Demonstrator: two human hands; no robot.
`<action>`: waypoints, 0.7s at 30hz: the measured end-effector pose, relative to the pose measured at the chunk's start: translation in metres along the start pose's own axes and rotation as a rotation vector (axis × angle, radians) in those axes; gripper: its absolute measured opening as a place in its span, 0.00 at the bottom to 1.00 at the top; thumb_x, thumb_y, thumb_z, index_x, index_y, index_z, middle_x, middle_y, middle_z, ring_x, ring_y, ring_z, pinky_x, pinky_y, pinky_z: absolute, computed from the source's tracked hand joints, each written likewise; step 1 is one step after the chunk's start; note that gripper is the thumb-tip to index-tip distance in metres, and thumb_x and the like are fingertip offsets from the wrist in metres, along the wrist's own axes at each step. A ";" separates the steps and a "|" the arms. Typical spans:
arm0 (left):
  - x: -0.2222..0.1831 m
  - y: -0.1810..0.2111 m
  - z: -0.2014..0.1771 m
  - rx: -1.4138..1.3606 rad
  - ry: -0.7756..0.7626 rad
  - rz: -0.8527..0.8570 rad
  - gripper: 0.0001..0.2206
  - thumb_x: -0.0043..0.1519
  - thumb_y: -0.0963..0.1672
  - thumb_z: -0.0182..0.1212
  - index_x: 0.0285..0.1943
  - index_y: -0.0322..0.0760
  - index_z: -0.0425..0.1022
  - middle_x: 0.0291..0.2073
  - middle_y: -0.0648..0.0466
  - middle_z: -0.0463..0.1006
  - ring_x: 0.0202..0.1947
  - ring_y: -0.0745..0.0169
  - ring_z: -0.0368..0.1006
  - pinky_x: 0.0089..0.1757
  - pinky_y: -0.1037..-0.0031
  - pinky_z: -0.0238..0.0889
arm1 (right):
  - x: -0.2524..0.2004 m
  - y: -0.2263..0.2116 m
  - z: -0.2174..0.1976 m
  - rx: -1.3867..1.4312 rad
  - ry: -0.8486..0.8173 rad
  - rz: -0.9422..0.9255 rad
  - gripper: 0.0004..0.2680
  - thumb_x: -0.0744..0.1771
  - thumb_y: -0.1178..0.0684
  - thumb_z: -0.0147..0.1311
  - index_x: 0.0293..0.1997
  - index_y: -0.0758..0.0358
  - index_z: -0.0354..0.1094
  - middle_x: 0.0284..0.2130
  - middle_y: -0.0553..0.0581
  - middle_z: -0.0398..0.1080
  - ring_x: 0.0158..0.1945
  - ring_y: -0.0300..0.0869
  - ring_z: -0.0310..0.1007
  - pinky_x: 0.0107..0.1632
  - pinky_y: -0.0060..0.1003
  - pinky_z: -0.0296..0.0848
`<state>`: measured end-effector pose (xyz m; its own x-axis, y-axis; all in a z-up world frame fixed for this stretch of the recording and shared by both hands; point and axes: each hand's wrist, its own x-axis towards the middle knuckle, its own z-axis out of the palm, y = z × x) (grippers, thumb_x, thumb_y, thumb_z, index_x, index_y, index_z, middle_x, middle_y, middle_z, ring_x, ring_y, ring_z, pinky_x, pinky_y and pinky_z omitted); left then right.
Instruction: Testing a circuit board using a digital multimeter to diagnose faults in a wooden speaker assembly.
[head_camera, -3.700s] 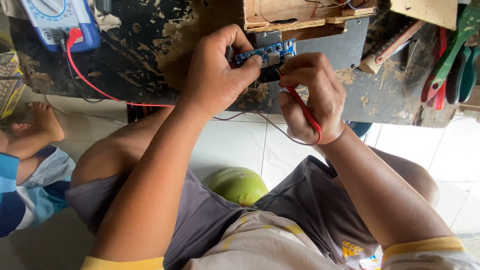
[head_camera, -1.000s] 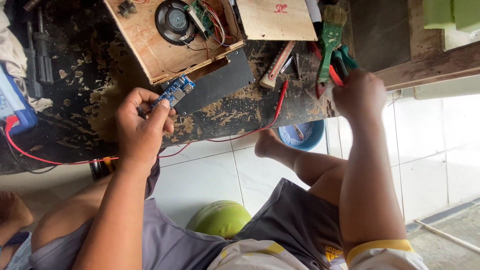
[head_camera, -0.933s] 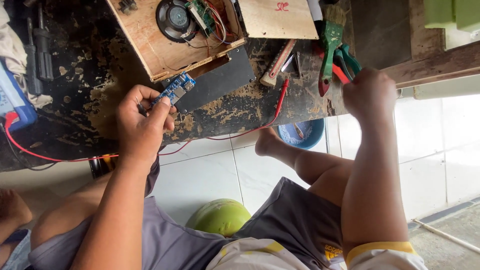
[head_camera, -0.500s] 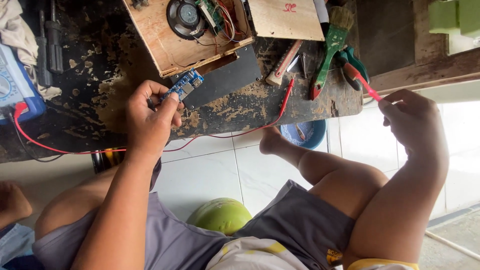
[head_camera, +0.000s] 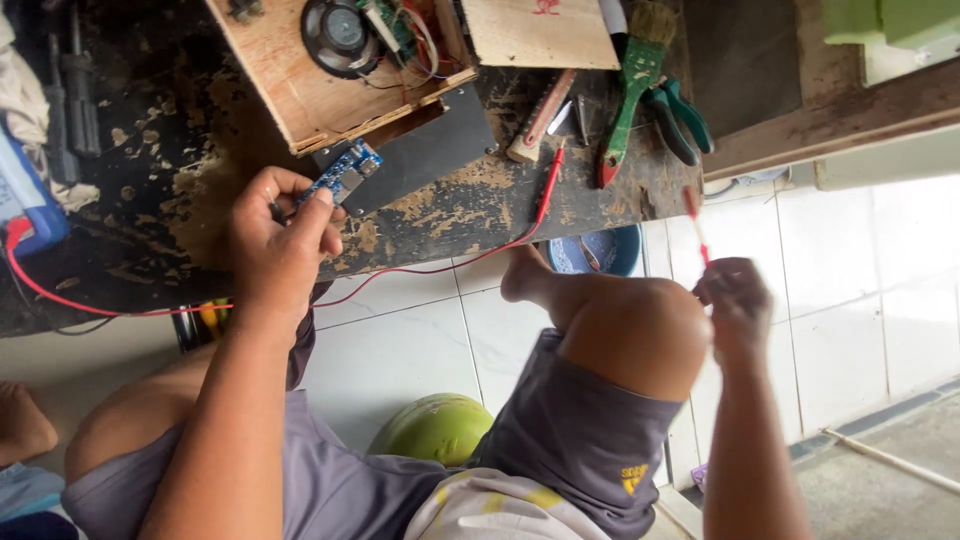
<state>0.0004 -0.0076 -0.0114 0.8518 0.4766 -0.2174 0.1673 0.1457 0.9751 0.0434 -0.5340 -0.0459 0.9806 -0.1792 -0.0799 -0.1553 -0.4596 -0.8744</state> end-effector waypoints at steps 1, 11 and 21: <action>0.000 0.000 0.001 0.002 -0.012 0.004 0.05 0.66 0.39 0.58 0.46 0.30 0.70 0.31 0.43 0.77 0.18 0.71 0.70 0.27 0.81 0.65 | -0.005 0.004 0.008 0.003 0.012 0.003 0.02 0.72 0.60 0.49 0.47 0.62 0.66 0.23 0.55 0.66 0.29 0.39 0.63 0.38 0.30 0.59; -0.005 -0.004 0.002 -0.019 0.011 -0.024 0.05 0.67 0.39 0.58 0.47 0.32 0.68 0.30 0.42 0.76 0.18 0.70 0.69 0.22 0.84 0.56 | -0.032 0.073 0.053 0.128 0.190 0.068 0.06 0.74 0.51 0.52 0.41 0.59 0.68 0.17 0.50 0.58 0.20 0.33 0.55 0.26 0.26 0.52; -0.002 -0.004 0.004 -0.006 0.009 -0.017 0.05 0.66 0.40 0.59 0.46 0.33 0.68 0.29 0.42 0.76 0.17 0.69 0.69 0.22 0.82 0.57 | -0.022 0.039 0.065 0.185 0.259 0.019 0.07 0.74 0.52 0.52 0.38 0.59 0.66 0.14 0.47 0.53 0.19 0.30 0.55 0.27 0.25 0.54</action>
<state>0.0000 -0.0129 -0.0145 0.8442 0.4819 -0.2347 0.1788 0.1596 0.9709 0.0235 -0.4919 -0.1095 0.9108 -0.4127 0.0065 -0.1258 -0.2927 -0.9479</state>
